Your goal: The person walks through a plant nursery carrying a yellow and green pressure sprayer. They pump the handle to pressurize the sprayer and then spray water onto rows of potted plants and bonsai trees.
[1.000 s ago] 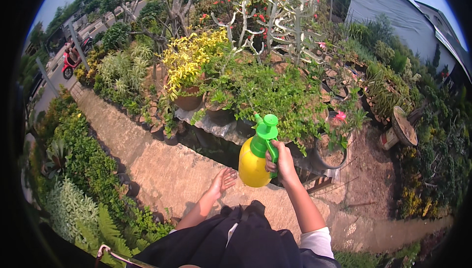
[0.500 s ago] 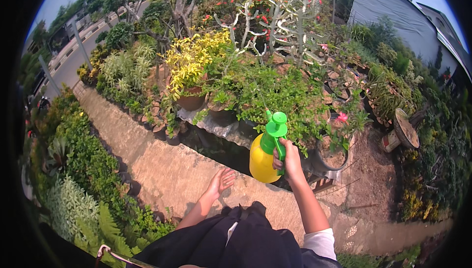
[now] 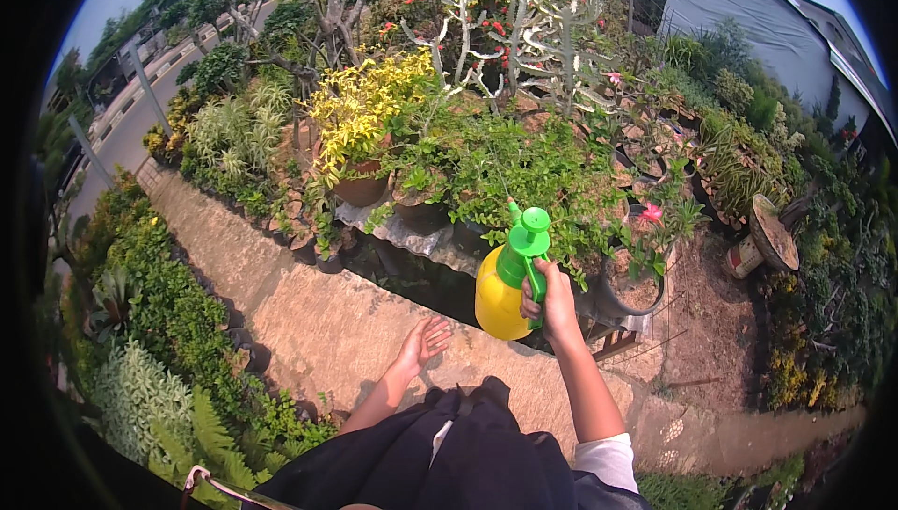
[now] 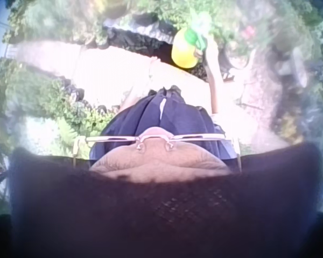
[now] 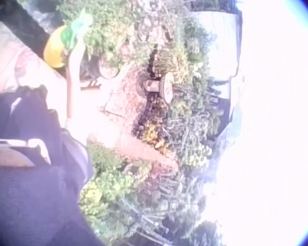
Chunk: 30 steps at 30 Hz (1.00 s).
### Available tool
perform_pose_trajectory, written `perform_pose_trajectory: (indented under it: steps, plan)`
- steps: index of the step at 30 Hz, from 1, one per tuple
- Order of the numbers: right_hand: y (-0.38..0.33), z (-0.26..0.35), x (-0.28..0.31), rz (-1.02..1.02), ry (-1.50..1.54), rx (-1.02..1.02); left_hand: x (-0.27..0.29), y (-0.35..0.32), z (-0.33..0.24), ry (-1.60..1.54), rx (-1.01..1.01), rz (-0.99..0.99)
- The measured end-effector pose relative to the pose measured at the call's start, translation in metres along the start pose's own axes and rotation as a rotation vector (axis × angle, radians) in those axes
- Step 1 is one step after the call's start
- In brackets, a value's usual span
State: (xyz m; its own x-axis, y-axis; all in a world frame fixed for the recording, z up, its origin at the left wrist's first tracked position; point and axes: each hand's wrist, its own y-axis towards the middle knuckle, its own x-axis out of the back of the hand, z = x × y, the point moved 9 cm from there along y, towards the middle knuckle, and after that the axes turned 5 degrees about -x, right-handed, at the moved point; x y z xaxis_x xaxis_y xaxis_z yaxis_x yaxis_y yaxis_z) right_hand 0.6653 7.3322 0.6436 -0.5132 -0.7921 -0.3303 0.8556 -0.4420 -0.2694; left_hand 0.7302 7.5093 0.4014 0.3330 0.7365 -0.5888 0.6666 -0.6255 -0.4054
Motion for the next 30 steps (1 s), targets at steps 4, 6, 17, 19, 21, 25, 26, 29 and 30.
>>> perform_pose_trajectory:
  steps: [4, 6, 17, 19, 21, 25, 26, 29, 30]
  plan:
    - [0.003, -0.016, 0.001, 0.030, -0.050, -0.080, 0.003, -0.002, 0.000, 0.002, 0.000, -0.017]
    - [0.004, -0.031, 0.001, 0.072, -0.079, -0.126, 0.006, -0.002, 0.001, 0.007, 0.001, -0.031]
    - [-0.002, -0.094, -0.006, 0.109, -0.077, -0.281, 0.023, -0.010, 0.004, 0.033, 0.005, -0.097]
    - [-0.001, -0.097, -0.005, 0.085, -0.073, -0.258, 0.024, -0.013, 0.002, 0.031, -0.001, -0.100]
    - [0.000, -0.100, -0.006, 0.064, -0.071, -0.247, 0.026, -0.016, 0.001, 0.025, -0.002, -0.110]
    - [0.002, -0.110, -0.008, 0.056, -0.112, -0.252, 0.031, -0.018, 0.003, -0.005, -0.007, -0.122]
    - [0.002, -0.112, -0.008, 0.062, -0.134, -0.255, 0.032, -0.018, 0.003, -0.006, -0.008, -0.121]
    - [0.001, -0.116, -0.010, 0.097, -0.143, -0.263, 0.034, -0.019, 0.004, -0.014, -0.014, -0.120]
    - [0.001, -0.117, -0.010, 0.095, -0.143, -0.265, 0.035, -0.019, 0.004, -0.019, -0.017, -0.122]
